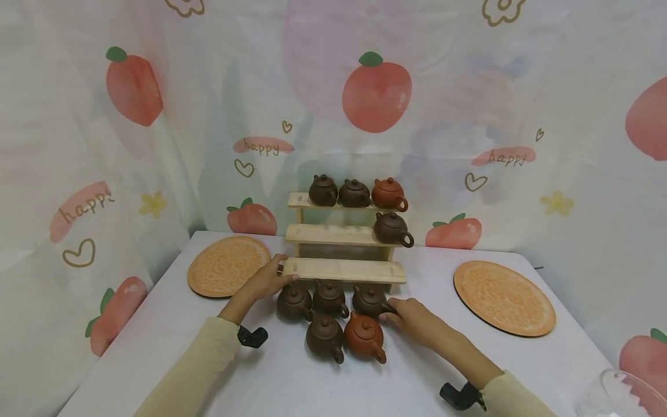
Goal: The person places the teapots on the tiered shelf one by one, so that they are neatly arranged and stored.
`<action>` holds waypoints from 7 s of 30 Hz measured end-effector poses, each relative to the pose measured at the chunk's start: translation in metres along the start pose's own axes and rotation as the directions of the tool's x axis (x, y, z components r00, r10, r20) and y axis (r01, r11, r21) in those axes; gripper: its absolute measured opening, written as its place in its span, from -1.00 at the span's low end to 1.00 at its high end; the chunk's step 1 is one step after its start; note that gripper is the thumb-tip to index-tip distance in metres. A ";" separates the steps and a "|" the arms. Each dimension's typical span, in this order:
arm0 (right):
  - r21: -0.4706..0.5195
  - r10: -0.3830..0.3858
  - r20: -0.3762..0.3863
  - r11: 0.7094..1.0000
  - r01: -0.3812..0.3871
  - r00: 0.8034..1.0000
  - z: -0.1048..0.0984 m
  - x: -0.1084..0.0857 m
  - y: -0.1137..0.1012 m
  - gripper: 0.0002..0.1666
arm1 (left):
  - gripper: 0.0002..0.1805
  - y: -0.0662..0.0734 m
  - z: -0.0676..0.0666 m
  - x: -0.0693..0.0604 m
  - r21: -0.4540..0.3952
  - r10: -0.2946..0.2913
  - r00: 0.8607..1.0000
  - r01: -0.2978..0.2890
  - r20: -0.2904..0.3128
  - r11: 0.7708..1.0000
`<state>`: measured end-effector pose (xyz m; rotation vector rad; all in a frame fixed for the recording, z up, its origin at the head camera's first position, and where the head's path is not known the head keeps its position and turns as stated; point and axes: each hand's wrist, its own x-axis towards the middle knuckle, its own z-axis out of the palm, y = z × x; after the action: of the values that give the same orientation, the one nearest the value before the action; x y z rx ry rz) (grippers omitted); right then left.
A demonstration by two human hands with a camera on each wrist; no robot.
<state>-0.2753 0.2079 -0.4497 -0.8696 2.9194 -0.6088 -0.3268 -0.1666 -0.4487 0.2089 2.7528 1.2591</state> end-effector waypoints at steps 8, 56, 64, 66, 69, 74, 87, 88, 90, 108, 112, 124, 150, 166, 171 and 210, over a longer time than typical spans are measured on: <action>0.043 0.011 -0.030 0.999 -0.010 0.999 0.001 -0.005 0.000 -0.79 | -0.25 0.003 -0.001 -0.002 0.006 -0.012 1.000 0.012 0.006 1.000; 0.047 -0.060 -0.158 0.997 0.068 0.986 -0.055 0.013 -0.027 -0.82 | -0.27 0.002 -0.001 0.000 -0.006 -0.010 1.000 0.010 0.009 1.000; 0.035 -0.043 -0.199 0.998 0.051 0.979 -0.069 0.037 -0.029 -0.79 | -0.27 0.002 -0.001 -0.001 0.009 -0.004 1.000 0.004 0.003 1.000; 0.032 -0.048 -0.212 0.998 0.056 0.976 -0.071 0.043 -0.029 -0.79 | -0.26 0.003 -0.001 -0.001 0.011 -0.005 1.000 0.005 0.004 1.000; 0.028 -0.035 -0.220 0.999 0.042 0.975 -0.073 0.051 -0.029 -0.78 | -0.27 0.003 -0.001 -0.001 0.010 -0.007 1.000 0.007 0.005 1.000; 0.041 0.015 -0.204 0.999 -0.007 0.979 -0.075 0.065 -0.033 -0.74 | -0.27 0.005 -0.001 -0.002 0.004 -0.023 1.000 0.023 0.006 1.000; 0.020 0.075 -0.249 0.997 -0.073 0.966 -0.075 0.099 -0.039 -0.72 | -0.27 0.003 -0.001 -0.001 0.000 -0.012 1.000 0.012 0.003 1.000; 0.022 0.083 -0.248 0.997 -0.080 0.965 -0.075 0.101 -0.039 -0.72 | -0.27 0.003 -0.001 -0.002 -0.002 -0.010 1.000 0.010 0.003 1.000; 0.028 0.096 -0.242 0.995 -0.092 0.965 -0.076 0.104 -0.041 -0.72 | -0.26 0.003 -0.002 -0.002 -0.008 -0.006 1.000 0.007 0.004 1.000; 0.038 0.166 -0.194 0.986 -0.162 0.967 -0.076 0.114 -0.039 -0.67 | -0.26 0.005 -0.002 -0.003 -0.008 -0.017 1.000 0.017 0.006 1.000; 0.039 0.189 -0.187 0.982 -0.185 0.964 -0.075 0.114 -0.039 -0.67 | -0.26 0.005 -0.002 -0.002 -0.009 -0.010 1.000 0.010 0.009 1.000; 0.011 0.212 -0.201 0.977 -0.214 0.956 -0.071 0.109 -0.032 -0.60 | -0.28 0.002 -0.001 0.000 0.010 -0.003 1.000 0.003 0.006 1.000; 0.104 0.117 0.297 0.983 -0.154 0.948 -0.021 -0.040 -0.059 -0.42 | -0.27 0.001 -0.002 -0.003 -0.005 -0.005 1.000 0.005 -0.004 1.000; 0.097 0.067 0.212 0.991 -0.089 0.975 0.000 -0.055 -0.049 -0.63 | -0.26 0.001 0.000 -0.003 -0.004 -0.031 0.999 0.031 0.011 1.000; 0.136 0.013 0.146 0.990 -0.034 0.989 0.008 -0.057 -0.044 -0.64 | -0.25 0.001 0.001 -0.003 -0.006 -0.027 1.000 0.027 0.014 1.000; 0.129 0.041 0.031 0.991 -0.045 0.999 0.006 -0.048 -0.026 -0.72 | -0.26 0.000 -0.001 -0.003 -0.043 -0.012 1.000 0.013 0.019 0.999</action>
<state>-0.2204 0.2114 -0.4487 -0.7924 2.8275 -0.7668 -0.3237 -0.1681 -0.4479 0.1990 2.7042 1.3047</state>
